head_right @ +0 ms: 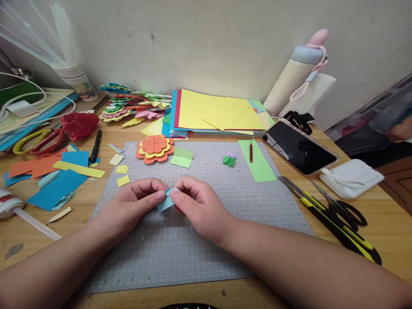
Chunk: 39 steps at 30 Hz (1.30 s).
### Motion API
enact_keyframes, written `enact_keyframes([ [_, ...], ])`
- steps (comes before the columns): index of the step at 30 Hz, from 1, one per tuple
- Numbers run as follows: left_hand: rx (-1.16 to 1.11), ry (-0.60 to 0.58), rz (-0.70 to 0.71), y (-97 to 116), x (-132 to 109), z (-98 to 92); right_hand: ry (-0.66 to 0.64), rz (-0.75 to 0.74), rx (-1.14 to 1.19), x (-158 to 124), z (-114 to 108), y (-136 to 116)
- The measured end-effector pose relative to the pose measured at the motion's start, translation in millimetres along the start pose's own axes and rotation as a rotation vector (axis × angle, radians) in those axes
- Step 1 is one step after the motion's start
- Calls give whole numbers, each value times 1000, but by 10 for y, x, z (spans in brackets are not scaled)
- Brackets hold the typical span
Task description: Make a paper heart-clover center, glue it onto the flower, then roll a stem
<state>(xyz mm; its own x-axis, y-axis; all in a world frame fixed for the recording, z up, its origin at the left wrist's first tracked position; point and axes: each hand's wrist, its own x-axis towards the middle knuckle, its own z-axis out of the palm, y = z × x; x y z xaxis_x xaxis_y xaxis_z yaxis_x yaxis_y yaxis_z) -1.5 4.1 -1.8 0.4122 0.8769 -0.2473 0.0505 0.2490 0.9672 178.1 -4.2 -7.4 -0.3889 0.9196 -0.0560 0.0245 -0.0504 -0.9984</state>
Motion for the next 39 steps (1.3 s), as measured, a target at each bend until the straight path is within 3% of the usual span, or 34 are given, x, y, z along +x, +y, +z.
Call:
enact_keyframes([
  [14, -94, -41, -56, -34, 23, -34, -2, -15, -10, -8, 6, -31],
  [26, -21, 12, -19, -6, 6, -37, -36, -14, 14, -7, -3, -23],
  [39, -40, -63, 2, 13, 4, -40, -42, -52, -41, -27, 17, -18],
])
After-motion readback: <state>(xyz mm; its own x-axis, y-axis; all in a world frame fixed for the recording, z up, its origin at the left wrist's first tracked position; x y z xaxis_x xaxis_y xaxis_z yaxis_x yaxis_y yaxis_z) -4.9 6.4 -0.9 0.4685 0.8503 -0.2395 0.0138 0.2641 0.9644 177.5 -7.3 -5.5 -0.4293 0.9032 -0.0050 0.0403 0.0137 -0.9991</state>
